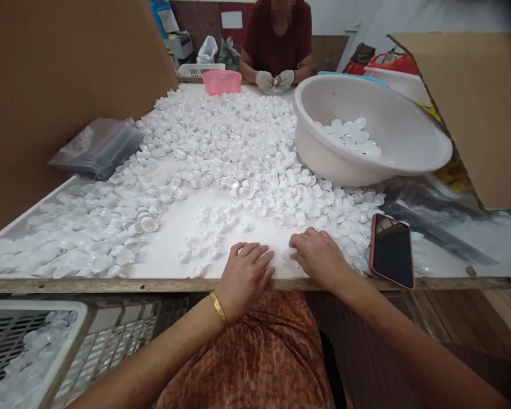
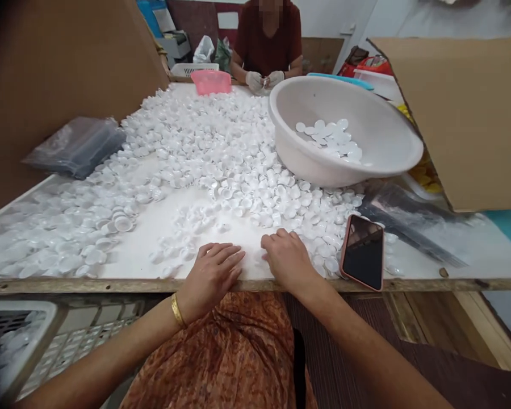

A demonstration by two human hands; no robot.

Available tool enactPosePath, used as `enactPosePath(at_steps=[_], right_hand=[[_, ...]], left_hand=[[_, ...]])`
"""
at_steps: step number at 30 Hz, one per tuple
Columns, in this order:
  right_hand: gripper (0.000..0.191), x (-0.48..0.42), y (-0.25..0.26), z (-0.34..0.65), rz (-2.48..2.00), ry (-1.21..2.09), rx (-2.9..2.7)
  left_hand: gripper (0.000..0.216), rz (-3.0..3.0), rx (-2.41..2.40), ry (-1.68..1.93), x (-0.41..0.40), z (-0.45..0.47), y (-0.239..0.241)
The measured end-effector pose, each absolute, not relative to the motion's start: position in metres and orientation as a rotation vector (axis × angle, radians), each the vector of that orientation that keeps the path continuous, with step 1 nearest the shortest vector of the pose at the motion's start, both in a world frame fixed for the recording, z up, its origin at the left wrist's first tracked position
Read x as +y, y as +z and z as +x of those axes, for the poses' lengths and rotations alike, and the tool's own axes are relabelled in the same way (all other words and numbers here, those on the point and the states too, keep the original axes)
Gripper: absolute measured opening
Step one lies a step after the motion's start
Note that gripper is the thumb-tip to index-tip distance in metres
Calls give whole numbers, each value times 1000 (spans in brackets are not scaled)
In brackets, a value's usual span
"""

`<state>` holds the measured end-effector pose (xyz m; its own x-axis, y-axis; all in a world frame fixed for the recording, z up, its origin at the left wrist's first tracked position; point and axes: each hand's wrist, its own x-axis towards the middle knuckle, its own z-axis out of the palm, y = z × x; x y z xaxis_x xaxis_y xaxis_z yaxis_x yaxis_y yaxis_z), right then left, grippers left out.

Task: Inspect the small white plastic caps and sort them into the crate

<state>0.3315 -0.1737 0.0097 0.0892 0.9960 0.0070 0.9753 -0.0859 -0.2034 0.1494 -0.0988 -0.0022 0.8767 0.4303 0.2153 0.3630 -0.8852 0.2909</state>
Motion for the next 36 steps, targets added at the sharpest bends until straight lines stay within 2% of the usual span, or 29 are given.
enactPosePath(at_steps=[5, 10, 13, 17, 27, 36], right_hand=[[4, -147, 16, 324, -1927, 580, -1426], [15, -89, 4, 299, -1811, 905, -1250], [14, -71, -8, 293, -1895, 912, -1226], [12, -68, -18, 293, -1932, 877, -1225], [12, -68, -26, 290, -1743, 1010, -1145], [11, -67, -24, 287, -1688, 1151, -1060]], left_hand=[[24, 2648, 852, 517, -70, 132, 0], [23, 2501, 1008, 739, -36, 128, -1], [24, 2528, 959, 771, -26, 133, -7], [20, 2746, 840, 633, -23, 141, -14], [21, 2957, 635, 514, -19, 133, -12], [21, 3118, 547, 103, -24, 140, -4]])
